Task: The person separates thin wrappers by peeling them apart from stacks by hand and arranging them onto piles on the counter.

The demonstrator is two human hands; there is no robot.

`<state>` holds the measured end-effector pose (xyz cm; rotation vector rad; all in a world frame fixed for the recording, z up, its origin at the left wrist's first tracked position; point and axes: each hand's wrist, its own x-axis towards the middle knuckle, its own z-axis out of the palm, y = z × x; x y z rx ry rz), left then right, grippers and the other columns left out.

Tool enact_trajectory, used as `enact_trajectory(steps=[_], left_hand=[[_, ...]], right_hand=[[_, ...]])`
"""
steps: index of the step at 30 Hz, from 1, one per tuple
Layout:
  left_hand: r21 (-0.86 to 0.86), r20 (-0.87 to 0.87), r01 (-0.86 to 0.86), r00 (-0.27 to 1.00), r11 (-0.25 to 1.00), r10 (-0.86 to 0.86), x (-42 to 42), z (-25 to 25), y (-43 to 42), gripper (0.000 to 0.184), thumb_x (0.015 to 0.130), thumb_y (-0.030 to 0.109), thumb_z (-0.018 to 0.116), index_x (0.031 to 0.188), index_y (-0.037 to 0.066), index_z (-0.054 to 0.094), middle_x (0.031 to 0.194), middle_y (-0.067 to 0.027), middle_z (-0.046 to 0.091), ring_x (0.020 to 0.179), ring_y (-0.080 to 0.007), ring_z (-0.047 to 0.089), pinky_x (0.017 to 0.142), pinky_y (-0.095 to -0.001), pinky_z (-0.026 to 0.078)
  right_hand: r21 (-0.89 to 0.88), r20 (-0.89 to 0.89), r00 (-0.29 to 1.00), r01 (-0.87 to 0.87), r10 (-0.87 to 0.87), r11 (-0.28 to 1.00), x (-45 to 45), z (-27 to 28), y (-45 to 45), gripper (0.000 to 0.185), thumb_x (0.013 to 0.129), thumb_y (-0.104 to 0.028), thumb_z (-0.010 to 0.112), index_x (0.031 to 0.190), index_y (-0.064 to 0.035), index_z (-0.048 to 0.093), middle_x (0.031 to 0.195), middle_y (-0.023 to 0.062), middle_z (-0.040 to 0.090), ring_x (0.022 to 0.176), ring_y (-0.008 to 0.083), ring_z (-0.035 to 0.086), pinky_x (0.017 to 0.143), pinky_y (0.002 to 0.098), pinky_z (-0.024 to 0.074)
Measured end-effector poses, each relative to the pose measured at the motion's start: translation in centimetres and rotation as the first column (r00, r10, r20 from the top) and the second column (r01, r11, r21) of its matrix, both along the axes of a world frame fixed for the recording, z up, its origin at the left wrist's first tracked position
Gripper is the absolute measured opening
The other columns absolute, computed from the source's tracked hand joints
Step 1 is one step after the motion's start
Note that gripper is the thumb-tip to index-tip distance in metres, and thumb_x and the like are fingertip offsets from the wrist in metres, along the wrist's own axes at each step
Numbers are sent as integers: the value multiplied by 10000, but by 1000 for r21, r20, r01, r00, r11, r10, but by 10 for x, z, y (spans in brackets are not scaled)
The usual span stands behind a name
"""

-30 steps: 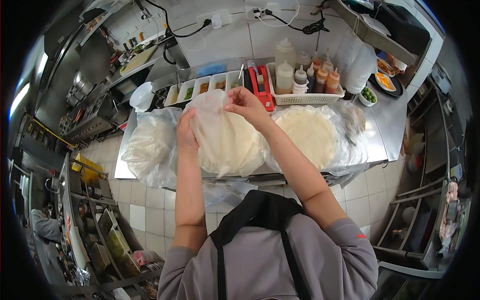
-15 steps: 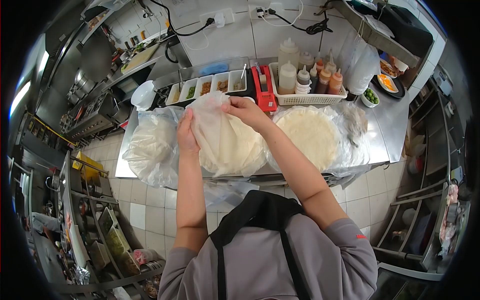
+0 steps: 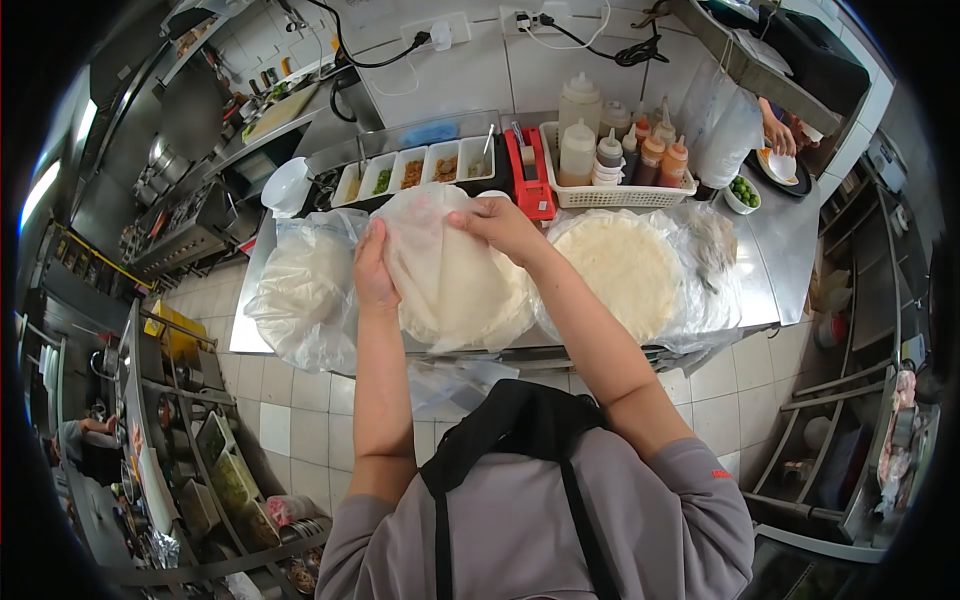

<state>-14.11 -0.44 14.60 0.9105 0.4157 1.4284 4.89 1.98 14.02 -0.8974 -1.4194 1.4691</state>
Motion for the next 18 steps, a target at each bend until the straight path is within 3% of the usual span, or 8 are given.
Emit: enact_trajectory(steps=[3,5,9,12,15,18], left_hand=[[-32,-59,-66,996,997,64,-7,-4,4,332,915,238,456,1084,-37,536,1047,-122,597,937,-204,591,824,-317,472],[-14,-152,-265,954,964,260,-18,-10,5,291,908,250,486,1025,-6,558,965,-78,601,885,-161,578,789,-284,463],[190,-395,-499,750,846,531,-49,-24,11,238,897,261,523,928,30,573,849,-19,580,824,-100,538,756,-228,434],[149,-372,-538,747,830,551,-55,-20,8,252,891,252,535,958,12,573,868,-18,587,842,-94,531,780,-215,418],[-2,-300,-623,747,782,594,-60,0,-2,267,893,250,533,984,1,568,903,-30,588,859,-104,536,792,-221,420],[-50,-311,-573,788,818,532,-85,-1,-1,301,893,256,534,1015,-19,558,958,-56,587,867,-128,550,785,-245,439]], right_hand=[[8,-95,994,61,-60,998,3,-18,12,304,827,-253,630,1020,-20,619,851,8,630,709,71,562,643,232,458],[25,-82,983,167,-165,986,18,-15,9,292,821,-251,636,991,-13,626,838,2,628,709,65,562,655,222,461],[43,-32,938,345,-344,938,53,-14,6,304,822,-262,627,997,-13,626,812,9,622,707,76,547,650,232,445],[55,-3,909,416,-417,908,75,-18,5,308,820,-255,631,1010,-13,623,814,15,623,699,75,550,645,233,448],[25,-12,847,531,-531,847,102,-16,-1,302,815,-248,643,1008,-16,627,807,13,621,677,71,545,628,226,445],[8,-68,839,541,-540,841,130,-20,-4,292,815,-240,648,1007,-20,629,792,-1,614,654,61,532,608,220,436]])
